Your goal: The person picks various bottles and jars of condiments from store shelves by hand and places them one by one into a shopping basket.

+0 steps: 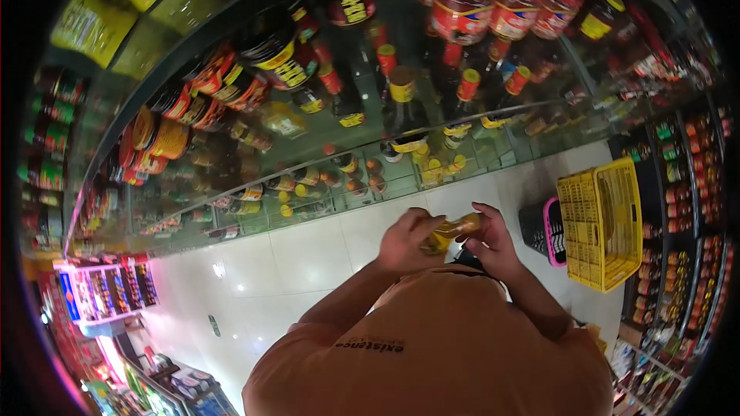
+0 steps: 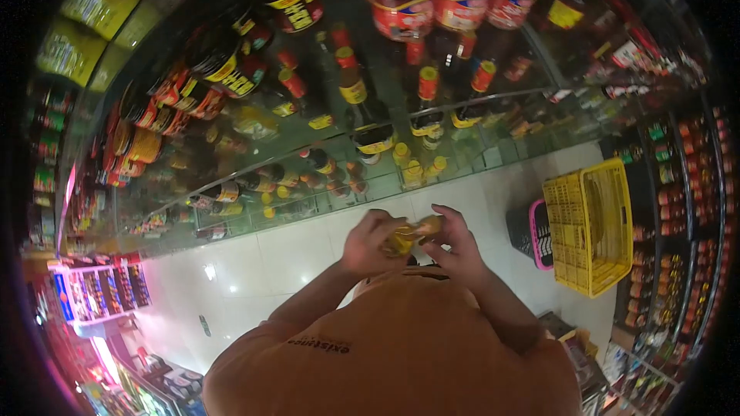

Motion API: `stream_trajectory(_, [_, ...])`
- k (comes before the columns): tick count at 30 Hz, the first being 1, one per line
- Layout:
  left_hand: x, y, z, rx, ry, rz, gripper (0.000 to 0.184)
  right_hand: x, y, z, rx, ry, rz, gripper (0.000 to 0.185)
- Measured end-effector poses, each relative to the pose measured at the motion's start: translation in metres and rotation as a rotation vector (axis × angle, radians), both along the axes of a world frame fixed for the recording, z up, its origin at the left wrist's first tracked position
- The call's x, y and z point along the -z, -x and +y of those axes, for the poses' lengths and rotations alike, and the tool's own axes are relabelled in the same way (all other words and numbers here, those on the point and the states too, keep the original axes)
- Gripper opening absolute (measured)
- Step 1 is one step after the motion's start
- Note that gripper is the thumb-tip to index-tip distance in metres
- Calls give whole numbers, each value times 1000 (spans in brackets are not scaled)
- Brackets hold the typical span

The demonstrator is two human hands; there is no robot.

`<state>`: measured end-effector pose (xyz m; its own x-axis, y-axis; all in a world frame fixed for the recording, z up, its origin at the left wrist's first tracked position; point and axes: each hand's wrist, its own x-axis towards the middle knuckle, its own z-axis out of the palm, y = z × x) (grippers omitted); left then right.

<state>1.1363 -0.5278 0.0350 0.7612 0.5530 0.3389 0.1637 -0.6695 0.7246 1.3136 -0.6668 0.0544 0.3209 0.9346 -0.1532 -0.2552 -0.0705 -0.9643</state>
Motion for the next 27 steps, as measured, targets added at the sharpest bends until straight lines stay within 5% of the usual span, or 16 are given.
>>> stream_trajectory(2, [-6, -15, -8, 130, 62, 105, 61, 0, -11, -5, 32, -29, -26, 39])
stream_trajectory(4, [-12, -30, -13, 192, 45, 166, 63, 9, -36, -22, -76, 114, -335, 36])
stream_trajectory(10, [-17, -89, -40, 298, 58, 185, 73, 10, -94, -70, 87, 59, -230, 30])
stream_trajectory(14, [7, -123, -58, 184, 461, 184, 55, 11, -164, -112, 308, -6, 89, 24])
stream_trajectory(16, [23, -144, -71, 271, 1243, 8, 47, 10, -199, -133, 359, -89, 188, 23])
stream_trajectory(22, [53, -245, -139, 231, 1239, -48, 45, 27, -314, -215, 260, -126, 190, 26])
stream_trajectory(24, [66, -283, -160, 156, 1480, -99, 42, 27, -349, -249, 158, -62, 196, 29])
stream_trajectory(27, [73, -347, -206, 132, 1357, 98, 44, 38, -405, -310, 241, -38, 156, 28])
